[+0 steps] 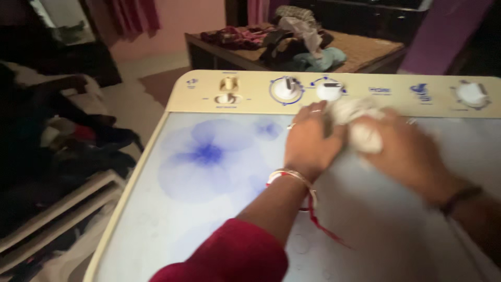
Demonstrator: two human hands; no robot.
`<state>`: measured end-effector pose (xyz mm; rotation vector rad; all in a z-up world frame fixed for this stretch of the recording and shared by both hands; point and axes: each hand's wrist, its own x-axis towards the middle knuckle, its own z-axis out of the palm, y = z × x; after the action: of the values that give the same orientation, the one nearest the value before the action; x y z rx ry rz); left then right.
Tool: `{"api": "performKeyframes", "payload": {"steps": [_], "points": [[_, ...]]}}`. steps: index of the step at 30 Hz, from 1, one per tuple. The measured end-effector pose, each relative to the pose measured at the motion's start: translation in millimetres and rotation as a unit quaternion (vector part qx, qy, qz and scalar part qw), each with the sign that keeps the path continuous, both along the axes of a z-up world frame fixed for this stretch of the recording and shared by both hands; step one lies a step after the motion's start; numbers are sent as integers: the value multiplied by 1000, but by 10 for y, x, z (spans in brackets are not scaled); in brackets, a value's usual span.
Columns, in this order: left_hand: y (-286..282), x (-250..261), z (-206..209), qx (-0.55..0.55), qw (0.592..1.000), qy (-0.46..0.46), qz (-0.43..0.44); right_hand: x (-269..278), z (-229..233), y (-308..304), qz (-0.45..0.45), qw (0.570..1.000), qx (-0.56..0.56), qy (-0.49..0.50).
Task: The person cleans a washing machine by wiping its top lids and control panel with a cloth by hand.
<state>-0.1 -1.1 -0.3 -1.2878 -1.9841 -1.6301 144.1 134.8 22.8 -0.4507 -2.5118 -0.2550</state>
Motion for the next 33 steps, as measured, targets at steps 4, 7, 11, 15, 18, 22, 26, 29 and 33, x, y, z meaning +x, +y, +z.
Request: {"api": "performKeyframes", "payload": {"steps": [4, 7, 11, 15, 18, 22, 26, 29, 33], "points": [[-93, 24, 39, 19, 999, -9, -24, 469, 220, -378, -72, 979, -133, -136], [-189, 37, 39, 6, 1000, 8, -27, 624, 306, -484, -139, 972, -185, -35], [-204, 36, 88, -52, 998, -32, -34, 631, 102, -757, -138, 981, -123, -58], [-265, 93, 157, -91, 993, -67, -24, 738, -77, -1138, 74, 985, -157, -26], [-473, 190, 168, -68, 996, -36, -49, 774, 61, -1090, 47, 986, -154, 47], [-950, 409, 128, -6, 998, -18, -53, 810, 239, -1039, -239, 950, -199, -5], [-1315, 562, 199, -40, 993, -99, -45, 671, 47, -1343, -169, 971, -149, -76], [-1534, 684, 212, -22, 994, -42, -98, 427, -90, -1470, 117, 914, -377, 93], [-1760, 776, 259, -79, 995, 24, -55, 403, 63, -1136, 365, 619, -690, 88]]}}
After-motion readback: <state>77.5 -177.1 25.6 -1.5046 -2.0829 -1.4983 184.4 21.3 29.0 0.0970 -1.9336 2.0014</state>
